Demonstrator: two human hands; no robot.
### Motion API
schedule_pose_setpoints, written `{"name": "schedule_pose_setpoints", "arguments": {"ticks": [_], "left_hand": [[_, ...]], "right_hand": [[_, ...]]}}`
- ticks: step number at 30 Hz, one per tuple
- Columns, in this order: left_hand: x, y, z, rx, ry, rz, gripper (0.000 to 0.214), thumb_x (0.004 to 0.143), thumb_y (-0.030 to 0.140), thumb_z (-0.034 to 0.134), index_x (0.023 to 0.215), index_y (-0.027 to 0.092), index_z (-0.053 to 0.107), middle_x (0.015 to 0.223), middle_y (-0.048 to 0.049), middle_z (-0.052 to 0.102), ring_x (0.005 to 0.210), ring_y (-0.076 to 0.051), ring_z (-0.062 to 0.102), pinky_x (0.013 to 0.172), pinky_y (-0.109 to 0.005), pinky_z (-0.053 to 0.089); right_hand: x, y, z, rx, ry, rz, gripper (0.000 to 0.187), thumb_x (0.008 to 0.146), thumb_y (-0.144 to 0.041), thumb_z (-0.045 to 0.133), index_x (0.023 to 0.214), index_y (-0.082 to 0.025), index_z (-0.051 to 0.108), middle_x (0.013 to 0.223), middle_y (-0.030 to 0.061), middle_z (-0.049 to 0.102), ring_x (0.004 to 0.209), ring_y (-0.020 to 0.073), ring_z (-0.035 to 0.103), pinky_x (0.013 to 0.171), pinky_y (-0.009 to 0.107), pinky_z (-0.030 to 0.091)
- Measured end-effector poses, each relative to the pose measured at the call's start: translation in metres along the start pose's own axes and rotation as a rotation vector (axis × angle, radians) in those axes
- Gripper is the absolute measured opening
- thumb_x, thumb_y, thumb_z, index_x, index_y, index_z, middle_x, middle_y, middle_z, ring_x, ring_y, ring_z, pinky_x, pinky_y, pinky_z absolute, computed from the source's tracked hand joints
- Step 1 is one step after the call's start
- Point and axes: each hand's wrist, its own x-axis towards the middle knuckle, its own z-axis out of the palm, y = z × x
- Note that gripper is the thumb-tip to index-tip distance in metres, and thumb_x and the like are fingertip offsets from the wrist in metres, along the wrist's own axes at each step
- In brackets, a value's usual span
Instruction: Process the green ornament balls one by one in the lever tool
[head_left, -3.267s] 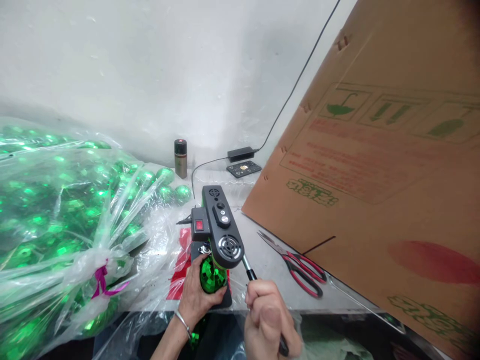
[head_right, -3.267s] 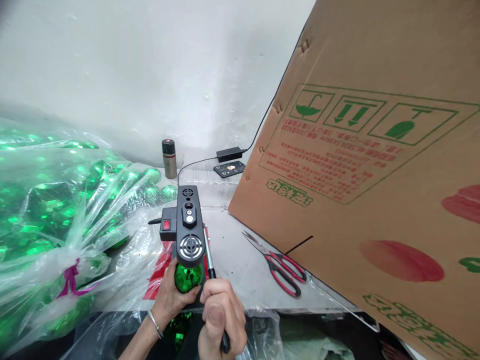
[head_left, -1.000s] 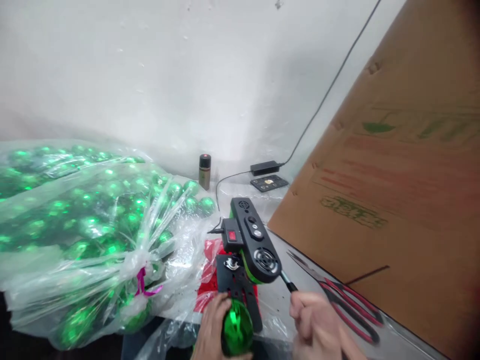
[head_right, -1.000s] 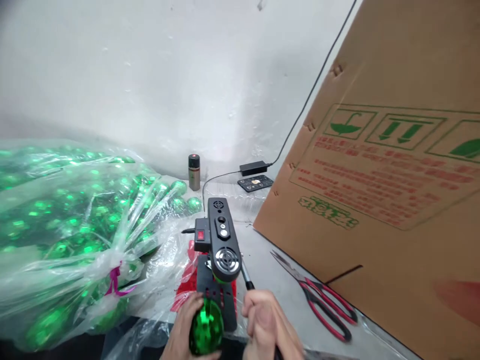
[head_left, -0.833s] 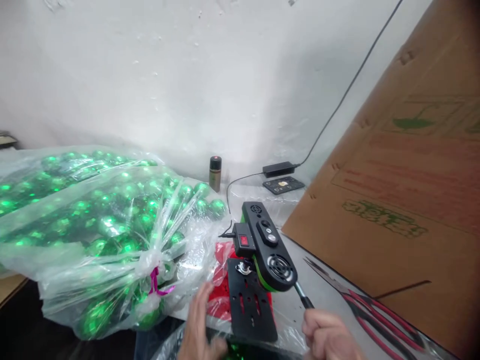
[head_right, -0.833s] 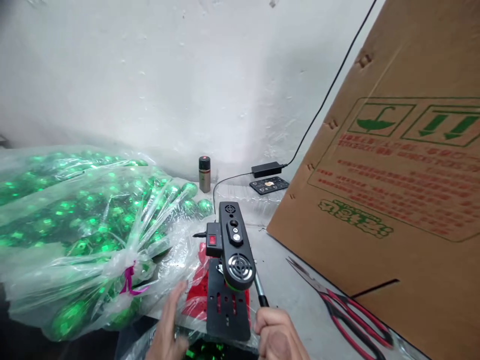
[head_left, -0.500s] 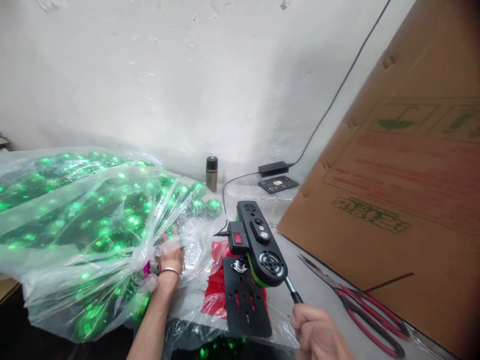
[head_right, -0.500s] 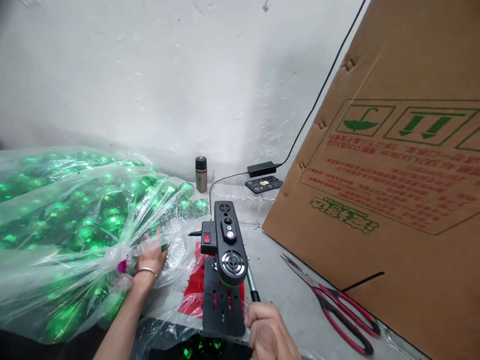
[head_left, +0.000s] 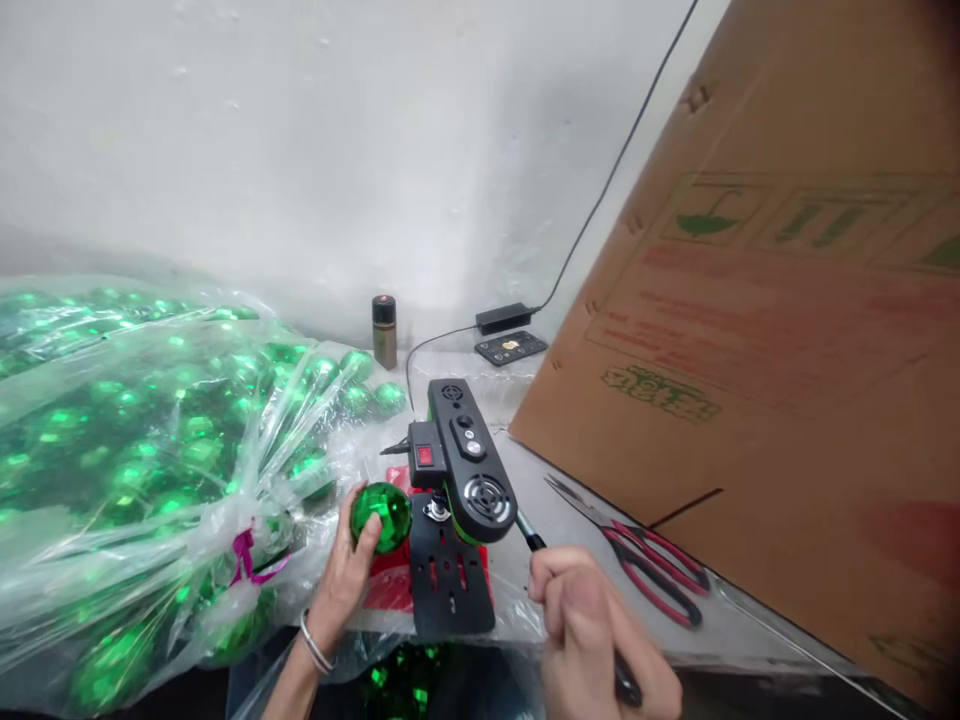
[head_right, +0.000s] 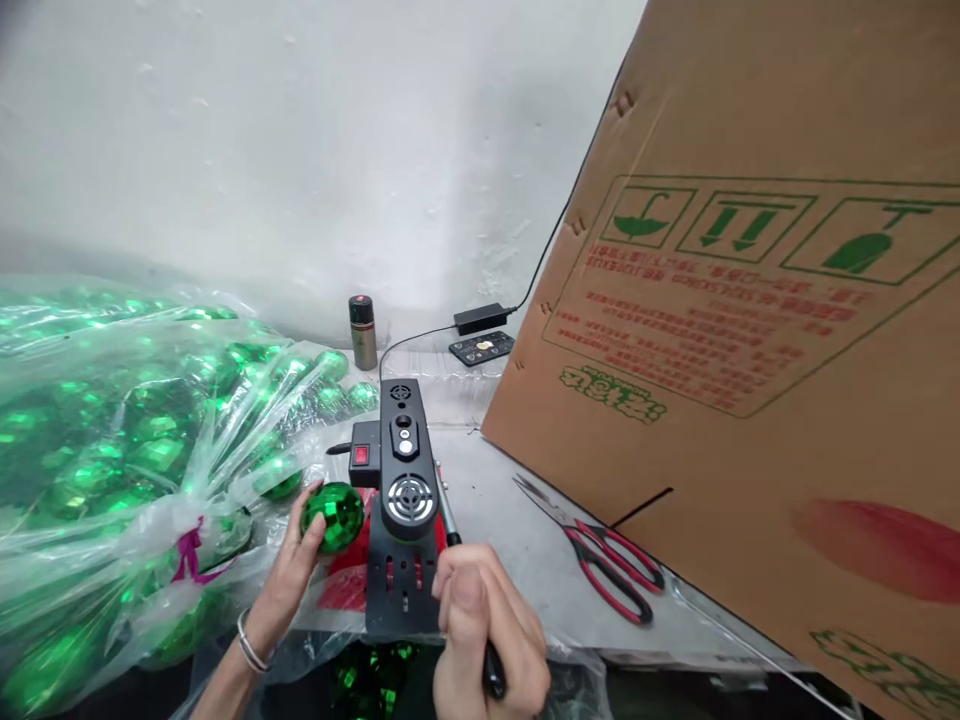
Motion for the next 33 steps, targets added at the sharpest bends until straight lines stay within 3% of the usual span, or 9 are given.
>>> {"name": "schedule_pose_setpoints", "arguments": {"ticks": [3,6,11,14,19,26,33], "left_hand": [[-0.019,0.001,0.017,0.005,-0.108,-0.026,0.076,0.098,0.063,0.074,0.16,0.022,0.06,0.165,-0.0196,0.068,0.155,-0.043,0.065,0.129,-0.061,0.053],[-0.033,-0.003,0.036,0.075,-0.126,0.076,0.073,0.089,0.049,0.084,0.155,0.023,0.064,0.156,-0.0189,0.075,0.147,-0.044,0.071,0.127,-0.065,0.056],[-0.047,-0.016,0.062,0.184,-0.027,0.303,0.07,0.086,0.036,0.087,0.15,0.021,0.064,0.146,-0.0202,0.077,0.138,-0.045,0.074,0.117,-0.068,0.062],[-0.05,-0.02,0.073,0.212,0.051,0.348,0.069,0.087,0.033,0.086,0.15,0.021,0.062,0.146,-0.0206,0.074,0.139,-0.044,0.073,0.118,-0.069,0.062],[-0.054,-0.02,0.078,0.153,0.044,0.293,0.067,0.092,0.031,0.08,0.153,0.022,0.057,0.153,-0.0211,0.067,0.146,-0.042,0.07,0.118,-0.065,0.063],[-0.055,-0.013,0.082,0.114,-0.078,0.254,0.069,0.085,0.024,0.083,0.151,0.024,0.064,0.158,-0.0199,0.065,0.152,-0.044,0.065,0.125,-0.068,0.057],[-0.047,-0.002,0.089,-0.033,-0.139,0.127,0.071,0.079,0.043,0.093,0.143,0.022,0.07,0.159,-0.0206,0.067,0.15,-0.046,0.066,0.126,-0.07,0.055]], "right_hand": [[0.002,-0.001,0.0,-0.002,-0.016,0.009,0.048,0.115,-0.01,0.056,0.068,-0.021,0.051,0.06,-0.0056,0.049,0.054,0.0091,0.054,0.053,0.025,0.039],[0.001,-0.001,-0.002,-0.011,-0.036,-0.004,0.045,0.114,-0.007,0.054,0.071,-0.021,0.051,0.062,-0.0054,0.05,0.055,0.0089,0.054,0.054,0.025,0.04],[0.002,-0.004,-0.003,-0.039,-0.039,-0.024,0.045,0.114,-0.007,0.053,0.072,-0.021,0.049,0.062,-0.0059,0.046,0.054,0.0084,0.051,0.051,0.024,0.038],[0.002,-0.005,-0.002,-0.031,-0.03,-0.029,0.047,0.114,-0.009,0.053,0.07,-0.022,0.046,0.06,-0.0065,0.041,0.054,0.0091,0.051,0.051,0.024,0.039],[0.0,-0.005,-0.003,-0.042,-0.05,-0.023,0.046,0.114,-0.007,0.052,0.071,-0.022,0.046,0.06,-0.0065,0.043,0.055,0.0084,0.053,0.052,0.022,0.04],[-0.002,-0.001,-0.006,-0.039,-0.059,-0.026,0.042,0.11,-0.001,0.051,0.073,-0.022,0.051,0.063,-0.005,0.049,0.054,0.0095,0.053,0.052,0.025,0.04],[0.001,-0.004,-0.005,-0.047,-0.053,-0.02,0.044,0.113,-0.006,0.051,0.071,-0.022,0.049,0.06,-0.0058,0.047,0.053,0.0097,0.053,0.051,0.024,0.039]]}}
